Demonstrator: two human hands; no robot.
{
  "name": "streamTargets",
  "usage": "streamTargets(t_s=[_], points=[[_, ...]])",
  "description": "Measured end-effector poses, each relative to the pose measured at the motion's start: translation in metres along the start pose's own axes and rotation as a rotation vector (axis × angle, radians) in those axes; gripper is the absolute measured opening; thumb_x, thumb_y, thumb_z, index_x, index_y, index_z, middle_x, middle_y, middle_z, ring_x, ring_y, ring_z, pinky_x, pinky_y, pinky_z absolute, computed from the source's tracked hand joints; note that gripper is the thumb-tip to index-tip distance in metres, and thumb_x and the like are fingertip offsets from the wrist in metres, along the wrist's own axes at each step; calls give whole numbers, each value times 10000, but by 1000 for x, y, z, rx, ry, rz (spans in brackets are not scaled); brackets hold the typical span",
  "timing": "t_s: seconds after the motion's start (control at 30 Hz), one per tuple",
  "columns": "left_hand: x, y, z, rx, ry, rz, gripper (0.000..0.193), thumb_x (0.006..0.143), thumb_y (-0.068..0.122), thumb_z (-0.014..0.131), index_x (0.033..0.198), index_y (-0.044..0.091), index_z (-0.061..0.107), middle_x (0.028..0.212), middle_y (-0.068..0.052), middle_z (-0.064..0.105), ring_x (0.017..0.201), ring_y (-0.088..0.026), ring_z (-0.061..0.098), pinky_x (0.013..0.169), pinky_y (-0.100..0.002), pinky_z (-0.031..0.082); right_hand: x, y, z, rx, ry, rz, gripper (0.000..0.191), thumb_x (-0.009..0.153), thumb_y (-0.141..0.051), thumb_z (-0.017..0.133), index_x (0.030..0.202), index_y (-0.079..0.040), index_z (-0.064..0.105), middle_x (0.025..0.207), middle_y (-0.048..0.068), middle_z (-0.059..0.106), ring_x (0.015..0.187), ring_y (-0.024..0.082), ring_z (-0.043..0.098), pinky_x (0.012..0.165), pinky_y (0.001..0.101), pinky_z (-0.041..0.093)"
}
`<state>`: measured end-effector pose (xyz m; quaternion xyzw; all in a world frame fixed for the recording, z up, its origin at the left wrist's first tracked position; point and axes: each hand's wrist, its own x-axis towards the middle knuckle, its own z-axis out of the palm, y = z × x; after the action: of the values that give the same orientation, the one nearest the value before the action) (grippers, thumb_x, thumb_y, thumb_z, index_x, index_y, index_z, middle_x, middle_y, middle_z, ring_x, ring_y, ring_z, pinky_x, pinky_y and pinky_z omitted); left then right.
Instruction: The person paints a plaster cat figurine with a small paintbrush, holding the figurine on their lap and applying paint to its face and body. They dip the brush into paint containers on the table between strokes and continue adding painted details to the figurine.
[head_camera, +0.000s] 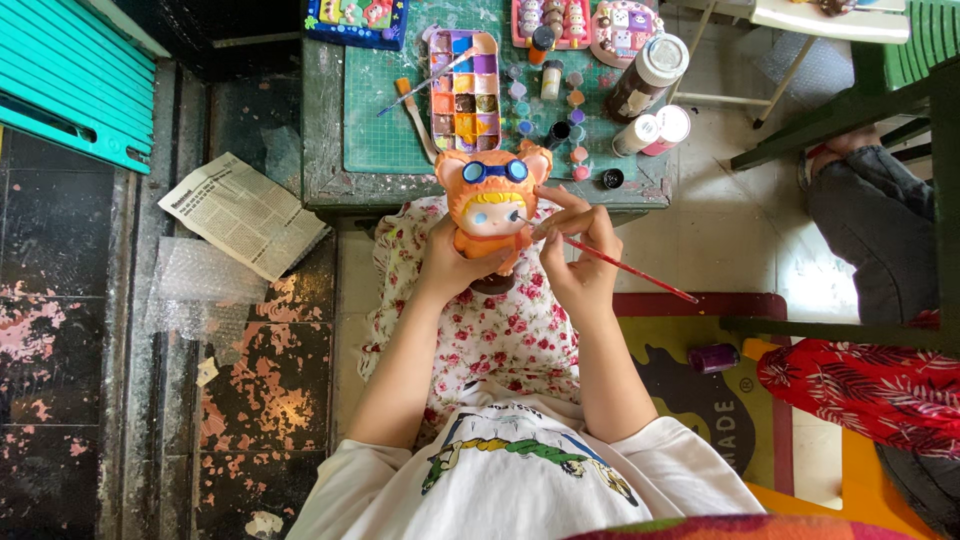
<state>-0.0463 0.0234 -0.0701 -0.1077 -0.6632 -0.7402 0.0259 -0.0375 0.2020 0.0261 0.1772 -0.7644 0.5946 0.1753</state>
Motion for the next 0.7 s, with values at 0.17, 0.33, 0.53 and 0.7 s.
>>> streamTargets(t_s=[0.17, 0.33, 0.53, 0.7], points=[[0, -2, 0, 18, 12, -1, 546, 806, 267, 885, 1224, 11, 643, 1166, -97, 742, 1073, -191, 735, 936, -345, 589, -1, 3, 1, -36, 0, -17, 172, 954, 99, 572, 941, -22, 450, 940, 145, 711, 1286, 357, 677, 1205, 537, 446], [0, -7, 1, -9, 15, 18, 544, 821, 269, 875, 1232, 2, 639, 1182, -101, 730, 1092, -186, 718, 954, -348, 581, -6, 21, -6, 327, 121, 131, 123, 1043, 26, 535, 967, -46, 470, 941, 108, 703, 1241, 348, 694, 1054, 469, 541], [4, -20, 6, -30, 59, -9, 509, 846, 323, 858, 1178, -10, 662, 1107, -93, 760, 995, -171, 743, 895, -330, 611, -12, 67, -50, 624, 484, 290, 96, 1098, -80, 582, 1022, -36, 542, 981, 130, 706, 1122, 294, 708, 1063, 504, 600], [8, -30, 7, 27, 76, -77, 519, 845, 349, 853, 1171, -16, 680, 1104, -98, 768, 997, -162, 750, 891, -320, 608, -33, 101, -95, 608, 534, 389, 104, 1057, -56, 606, 1152, -22, 582, 1059, 105, 692, 1070, 223, 696, 985, 443, 587]])
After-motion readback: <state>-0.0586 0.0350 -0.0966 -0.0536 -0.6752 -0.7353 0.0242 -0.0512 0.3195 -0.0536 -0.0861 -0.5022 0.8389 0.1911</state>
